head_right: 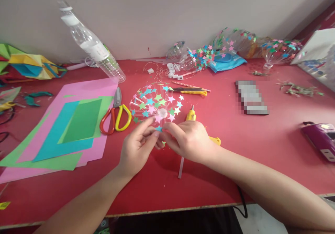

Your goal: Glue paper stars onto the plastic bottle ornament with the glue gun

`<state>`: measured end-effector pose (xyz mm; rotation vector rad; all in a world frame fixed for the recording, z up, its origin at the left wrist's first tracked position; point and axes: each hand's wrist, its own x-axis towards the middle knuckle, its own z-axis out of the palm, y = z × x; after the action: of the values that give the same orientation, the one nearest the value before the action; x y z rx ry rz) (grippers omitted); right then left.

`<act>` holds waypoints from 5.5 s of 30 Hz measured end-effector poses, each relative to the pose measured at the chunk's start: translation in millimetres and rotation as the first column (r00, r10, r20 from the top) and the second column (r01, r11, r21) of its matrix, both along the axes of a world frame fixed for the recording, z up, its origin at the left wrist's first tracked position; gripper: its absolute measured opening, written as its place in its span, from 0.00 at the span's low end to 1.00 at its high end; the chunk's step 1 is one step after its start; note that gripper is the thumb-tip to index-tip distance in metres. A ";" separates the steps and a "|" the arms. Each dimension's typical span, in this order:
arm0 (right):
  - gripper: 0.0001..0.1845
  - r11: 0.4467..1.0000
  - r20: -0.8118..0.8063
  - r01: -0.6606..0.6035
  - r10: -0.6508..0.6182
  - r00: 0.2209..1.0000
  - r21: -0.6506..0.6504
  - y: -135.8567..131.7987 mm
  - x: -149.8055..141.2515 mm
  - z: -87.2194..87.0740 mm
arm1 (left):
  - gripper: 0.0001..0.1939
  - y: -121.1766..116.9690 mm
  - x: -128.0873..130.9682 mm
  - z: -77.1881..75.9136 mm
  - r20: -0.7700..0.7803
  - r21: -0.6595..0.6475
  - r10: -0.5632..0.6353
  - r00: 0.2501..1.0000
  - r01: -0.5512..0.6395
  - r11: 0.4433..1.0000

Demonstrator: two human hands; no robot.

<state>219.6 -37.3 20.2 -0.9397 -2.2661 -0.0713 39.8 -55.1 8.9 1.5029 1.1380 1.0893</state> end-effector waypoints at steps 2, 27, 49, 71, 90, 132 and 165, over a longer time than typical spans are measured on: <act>0.09 1.000 0.000 0.004 -0.004 1.000 0.000 0.3 -0.5 0.3 | 0.22 0.4 -0.1 2.0 -0.006 -0.007 -0.001 1.000 0.001 1.000; 0.07 1.000 -0.017 0.017 -0.017 1.000 0.022 1.7 -3.2 0.4 | 0.08 3.7 0.5 13.6 0.082 -0.213 0.030 0.996 -0.012 0.977; 0.07 1.000 -0.011 0.002 -0.001 1.000 0.025 2.8 -3.5 0.7 | 0.10 12.0 -0.4 9.8 0.237 -0.309 0.118 0.964 -0.040 0.950; 0.07 1.000 -0.016 0.005 -0.004 1.000 0.014 2.5 -3.6 0.9 | 0.11 10.7 -0.7 6.4 0.201 -0.289 0.134 0.970 -0.071 0.955; 0.06 0.999 -0.066 0.010 -0.007 0.998 0.045 2.0 -2.6 5.2 | 0.11 4.6 0.5 20.2 0.152 -0.242 0.075 0.986 -0.036 0.970; 0.06 0.943 -0.159 0.029 -0.086 0.983 -0.333 -1.3 -7.6 5.8 | 0.12 -2.7 0.5 10.5 -0.337 0.227 0.115 0.934 -0.038 0.973; 0.11 0.977 0.133 -0.064 0.037 0.990 0.203 3.8 -8.0 6.4 | 0.12 -1.1 -9.7 16.7 -0.148 0.303 0.177 0.973 -0.126 0.945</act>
<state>211.6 -33.4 26.6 -0.7863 -2.3442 -0.3480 30.1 -56.2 25.6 1.7915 1.2721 1.2962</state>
